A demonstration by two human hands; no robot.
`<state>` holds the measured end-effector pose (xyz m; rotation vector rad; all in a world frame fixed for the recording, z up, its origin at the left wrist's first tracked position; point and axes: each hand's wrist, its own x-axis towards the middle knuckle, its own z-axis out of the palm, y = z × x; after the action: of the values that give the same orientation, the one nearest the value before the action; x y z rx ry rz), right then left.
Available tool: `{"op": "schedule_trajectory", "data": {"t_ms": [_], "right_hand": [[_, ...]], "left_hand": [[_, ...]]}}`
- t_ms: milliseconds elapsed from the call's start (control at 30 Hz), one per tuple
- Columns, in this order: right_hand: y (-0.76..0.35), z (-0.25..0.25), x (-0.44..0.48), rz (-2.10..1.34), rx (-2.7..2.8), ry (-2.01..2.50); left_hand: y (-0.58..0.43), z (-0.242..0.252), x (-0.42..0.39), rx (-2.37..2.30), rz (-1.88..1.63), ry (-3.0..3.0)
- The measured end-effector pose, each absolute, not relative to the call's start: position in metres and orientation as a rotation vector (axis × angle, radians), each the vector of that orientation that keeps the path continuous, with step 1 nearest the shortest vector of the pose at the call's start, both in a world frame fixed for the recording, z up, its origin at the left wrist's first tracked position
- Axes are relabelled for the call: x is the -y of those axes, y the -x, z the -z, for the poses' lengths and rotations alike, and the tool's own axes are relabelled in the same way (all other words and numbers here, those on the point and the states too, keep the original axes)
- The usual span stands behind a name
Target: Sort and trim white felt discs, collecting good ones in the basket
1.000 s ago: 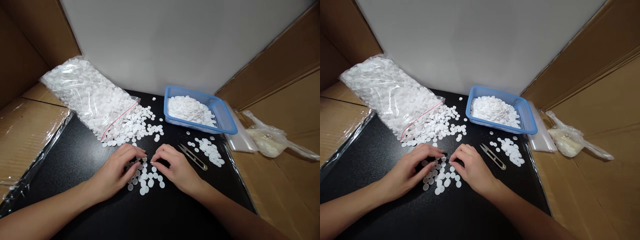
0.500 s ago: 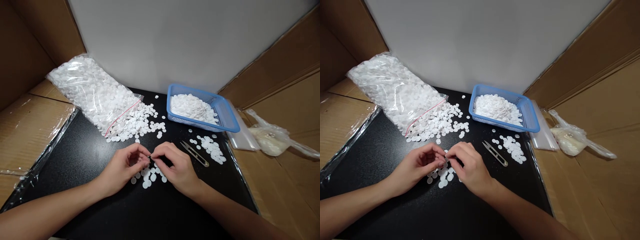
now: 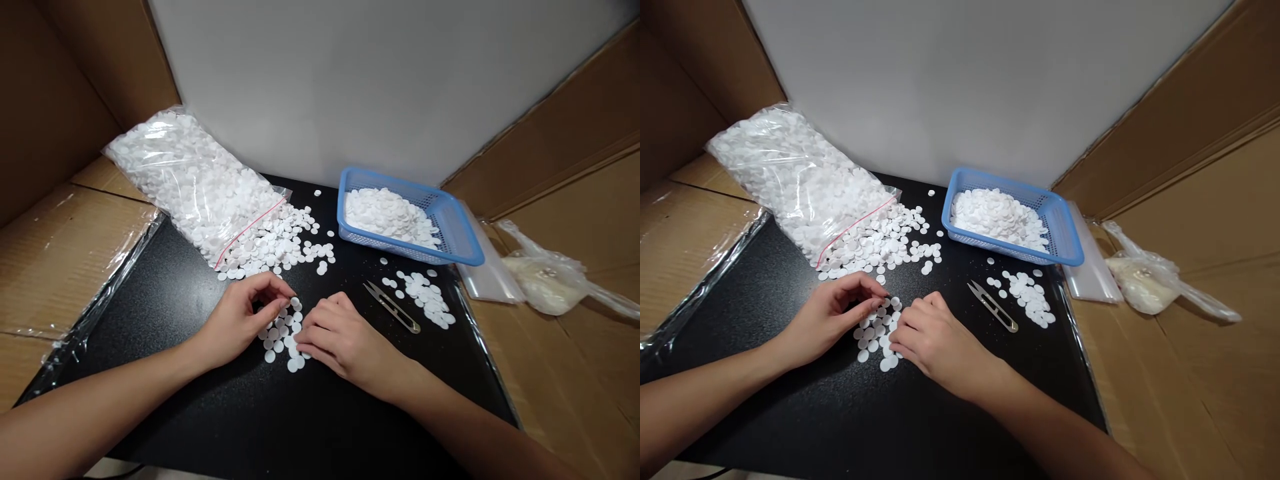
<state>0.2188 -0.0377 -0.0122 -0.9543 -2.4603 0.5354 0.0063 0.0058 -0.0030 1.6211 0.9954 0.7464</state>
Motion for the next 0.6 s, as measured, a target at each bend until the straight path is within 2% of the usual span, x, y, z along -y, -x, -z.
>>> {"op": "schedule_trajectory", "data": {"t_ms": [267, 600], "right_hand": [[-0.212, -0.001, 0.034, -1.177, 1.583, 1.259], [-0.211, 0.002, 0.033, -1.182, 1.532, 1.264]], "left_hand": [[-0.009, -0.003, 0.008, -0.839, -0.683, -1.403], [-0.01, -0.011, 0.014, -0.787, -0.773, -1.403]]}}
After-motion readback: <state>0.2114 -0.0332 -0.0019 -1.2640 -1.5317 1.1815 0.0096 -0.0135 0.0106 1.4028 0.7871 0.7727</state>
